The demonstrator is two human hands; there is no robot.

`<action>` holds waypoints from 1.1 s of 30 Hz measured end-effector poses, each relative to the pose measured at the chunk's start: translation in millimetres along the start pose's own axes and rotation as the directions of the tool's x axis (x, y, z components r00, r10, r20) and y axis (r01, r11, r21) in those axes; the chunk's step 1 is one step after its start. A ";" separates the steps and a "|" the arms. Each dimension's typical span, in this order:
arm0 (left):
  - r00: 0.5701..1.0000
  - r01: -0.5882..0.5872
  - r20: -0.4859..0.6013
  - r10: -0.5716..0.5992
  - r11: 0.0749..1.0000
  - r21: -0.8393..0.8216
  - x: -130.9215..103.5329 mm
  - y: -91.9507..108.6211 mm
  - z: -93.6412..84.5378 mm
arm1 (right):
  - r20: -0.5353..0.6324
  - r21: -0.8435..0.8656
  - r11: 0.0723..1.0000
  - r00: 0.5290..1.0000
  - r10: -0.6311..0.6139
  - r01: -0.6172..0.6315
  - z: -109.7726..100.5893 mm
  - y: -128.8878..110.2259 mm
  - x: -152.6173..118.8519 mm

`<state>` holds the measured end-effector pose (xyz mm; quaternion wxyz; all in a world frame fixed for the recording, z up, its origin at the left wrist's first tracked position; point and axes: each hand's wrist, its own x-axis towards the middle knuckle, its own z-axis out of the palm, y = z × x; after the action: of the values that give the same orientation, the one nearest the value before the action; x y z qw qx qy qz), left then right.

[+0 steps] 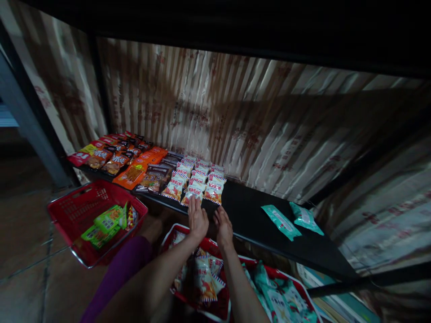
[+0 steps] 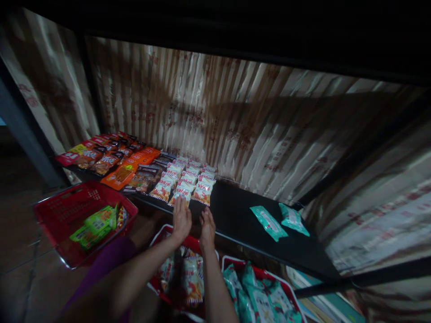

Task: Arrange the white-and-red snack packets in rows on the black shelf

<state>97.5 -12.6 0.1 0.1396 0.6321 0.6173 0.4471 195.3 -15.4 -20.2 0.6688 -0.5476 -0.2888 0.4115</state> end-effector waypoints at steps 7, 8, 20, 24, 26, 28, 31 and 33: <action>0.997 0.067 0.039 -0.069 0.997 0.035 48.2 -28.8 -2.7 | 0.019 -0.068 0.996 0.998 0.057 -0.056 48.9 1.9 17.5; 0.996 0.055 0.062 -0.057 0.998 0.035 49.7 -32.1 0.6 | 0.038 -0.064 0.996 0.997 0.062 -0.059 55.3 5.4 20.3; 0.991 -0.031 0.127 0.032 0.999 -0.012 54.1 -50.5 10.2 | 0.114 -0.134 0.990 0.993 -0.035 0.050 76.7 17.8 24.6; 0.987 -0.120 0.104 0.126 0.991 -0.054 51.4 -50.4 0.0 | 0.103 -0.146 0.982 0.989 -0.104 0.118 74.0 13.3 14.4; 0.980 -0.169 0.093 0.175 0.983 -0.076 44.2 -49.2 -6.4 | 0.071 -0.123 0.983 0.989 -0.126 0.134 69.9 12.5 1.8; 0.974 -0.194 0.098 0.204 0.976 -0.100 30.7 -47.9 -11.6 | 0.026 -0.072 0.990 0.992 -0.121 0.122 65.0 13.8 -15.6; 0.971 -0.179 0.133 0.199 0.973 -0.148 1.4 -46.9 -16.0 | -0.015 -0.055 0.996 0.998 -0.067 0.067 56.6 19.0 -44.5; 0.972 -0.138 0.163 0.168 0.974 -0.179 -19.2 -46.5 -17.4 | -0.015 -0.091 0.995 0.999 -0.036 0.035 50.1 22.1 -61.7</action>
<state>57.3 -27.2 -31.5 0.2113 0.7013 0.5124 0.4483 117.6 -42.7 -26.0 0.6529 -0.5754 -0.3115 0.3816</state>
